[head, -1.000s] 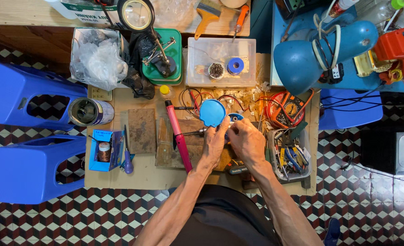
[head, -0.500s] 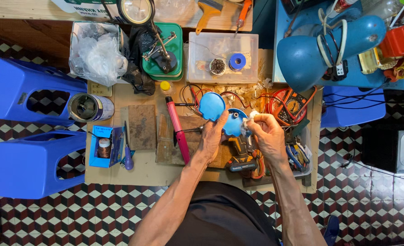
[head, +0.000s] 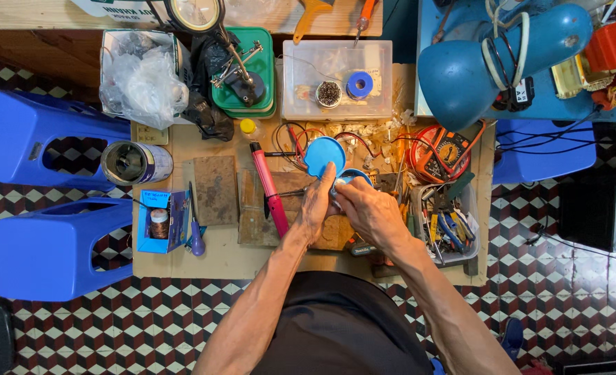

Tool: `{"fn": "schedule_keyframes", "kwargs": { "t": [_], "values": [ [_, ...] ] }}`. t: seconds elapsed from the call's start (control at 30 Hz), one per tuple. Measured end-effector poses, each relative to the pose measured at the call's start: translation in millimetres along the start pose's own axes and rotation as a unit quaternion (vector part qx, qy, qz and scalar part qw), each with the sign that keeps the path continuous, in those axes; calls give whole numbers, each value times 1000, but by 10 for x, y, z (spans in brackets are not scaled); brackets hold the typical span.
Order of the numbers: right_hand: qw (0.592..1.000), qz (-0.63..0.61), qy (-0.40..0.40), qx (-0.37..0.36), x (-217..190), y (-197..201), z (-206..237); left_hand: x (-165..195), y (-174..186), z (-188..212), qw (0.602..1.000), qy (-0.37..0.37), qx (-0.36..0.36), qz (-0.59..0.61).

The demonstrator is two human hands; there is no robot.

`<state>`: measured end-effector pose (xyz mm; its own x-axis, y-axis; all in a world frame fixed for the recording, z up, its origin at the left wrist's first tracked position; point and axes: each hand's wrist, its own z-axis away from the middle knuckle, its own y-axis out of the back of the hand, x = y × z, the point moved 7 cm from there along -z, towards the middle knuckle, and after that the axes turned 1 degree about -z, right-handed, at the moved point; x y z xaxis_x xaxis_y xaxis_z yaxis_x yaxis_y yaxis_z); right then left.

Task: The person retrieves a pink hair styler and a cordless drill from a cluttered workbench. They attempt to use the drill on the styler, then switch to a screwdriver to remove a screw from the styler's body. After removing the screw, they open the styler's casing and wipe the inside with a cloth.

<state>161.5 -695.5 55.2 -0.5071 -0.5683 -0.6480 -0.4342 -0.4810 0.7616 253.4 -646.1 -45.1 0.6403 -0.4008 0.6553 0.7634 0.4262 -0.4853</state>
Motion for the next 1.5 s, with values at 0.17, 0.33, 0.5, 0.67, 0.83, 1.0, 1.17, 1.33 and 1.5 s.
{"fn": "schedule_keyframes", "kwargs": {
  "t": [0.17, 0.33, 0.5, 0.67, 0.83, 1.0, 1.17, 1.33, 1.5],
  "values": [
    [998, 38, -14, -39, 108, 7, -33, -168, -20, -74, 999, 28, 8, -16],
    [999, -13, 22, 36, 22, 134, -48, -199, 19, -212, 995, -8, 18, -100],
    [995, 46, 38, -82, 11, 78, -17, 81, -27, -118, 994, -32, -20, -103],
    [987, 5, 89, -133, 22, 103, 11, 284, -50, 5, 966, 37, -3, -255],
    [986, -36, 132, -95, -11, 176, -10, 352, -125, -126, 975, -40, -72, -209],
    [986, 17, 103, -132, -58, 93, 21, 66, 23, -310, 949, 8, -47, -312],
    [976, 30, 145, -160, -89, 135, 78, -109, -20, -306, 969, 18, -79, -235],
    [972, 43, 118, -201, 0, 93, 112, 59, -28, -394, 952, -69, -92, -285],
    [980, 57, 109, -156, -5, 105, 74, 109, -16, -443, 950, -53, -93, -293]
  ]
}}
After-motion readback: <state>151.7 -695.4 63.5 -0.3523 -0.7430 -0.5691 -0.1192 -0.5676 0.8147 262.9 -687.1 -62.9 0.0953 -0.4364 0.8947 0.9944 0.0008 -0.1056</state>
